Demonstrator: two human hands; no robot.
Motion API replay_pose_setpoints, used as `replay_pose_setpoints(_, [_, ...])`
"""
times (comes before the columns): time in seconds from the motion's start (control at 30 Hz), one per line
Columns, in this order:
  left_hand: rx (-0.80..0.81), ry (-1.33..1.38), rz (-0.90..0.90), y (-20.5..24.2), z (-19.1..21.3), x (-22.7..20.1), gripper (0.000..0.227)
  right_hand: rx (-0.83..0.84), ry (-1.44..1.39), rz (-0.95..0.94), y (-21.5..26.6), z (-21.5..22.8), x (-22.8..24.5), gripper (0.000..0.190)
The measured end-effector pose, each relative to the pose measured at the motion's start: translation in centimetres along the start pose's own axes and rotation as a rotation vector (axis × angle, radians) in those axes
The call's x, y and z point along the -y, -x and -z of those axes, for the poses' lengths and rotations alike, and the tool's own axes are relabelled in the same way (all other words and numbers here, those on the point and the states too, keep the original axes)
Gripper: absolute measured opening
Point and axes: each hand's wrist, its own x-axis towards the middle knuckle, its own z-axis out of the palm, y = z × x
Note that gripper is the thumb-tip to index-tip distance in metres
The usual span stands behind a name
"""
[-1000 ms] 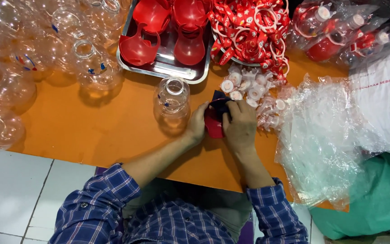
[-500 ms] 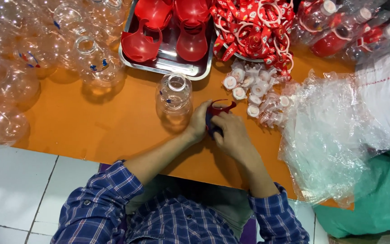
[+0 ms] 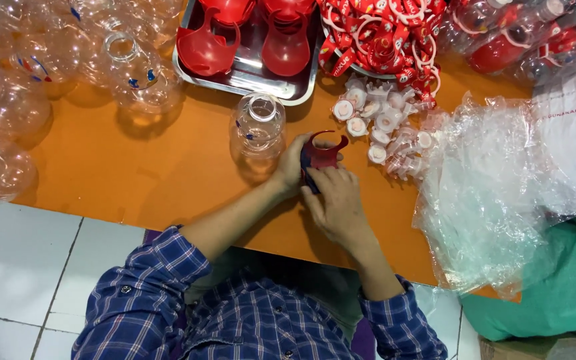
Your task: Assembling a decorative plastic bottle by attaching a red base, threading a lanyard through the cap, and placing it in a plastic bag.
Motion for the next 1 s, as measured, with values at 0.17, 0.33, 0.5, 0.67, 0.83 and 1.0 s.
replay_pose_setpoints(0.17, [-0.036,-0.03,0.034,-1.6,1.0,1.2,0.034,-0.06,0.389,-0.042,0.7,1.2,0.1,0.03])
replay_pose_setpoints(0.33, [-0.064,-0.083,-0.016,0.7,-0.8,-0.2,0.029,-0.09,0.096,-0.012,-0.3,0.7,2.4,0.035])
replay_pose_setpoints(0.5, [0.257,-0.019,0.069,-4.1,4.9,3.6,0.047,-0.173,-0.344,-0.049,-0.5,1.4,3.6,0.033])
replay_pose_setpoints(0.67, [0.202,0.007,0.116,-5.9,6.4,4.7,0.055,-0.35,-0.905,-0.351,1.6,0.2,1.5,0.018])
replay_pose_setpoints(0.83, [0.182,-0.089,0.151,-5.2,5.5,2.8,0.044,-0.423,-0.971,-0.52,2.8,1.8,-0.1,0.009])
replay_pose_setpoints(1.0, [0.179,-0.229,-0.063,-6.7,7.4,4.3,0.022,-0.533,-0.883,-0.671,3.6,2.6,-1.0,0.015])
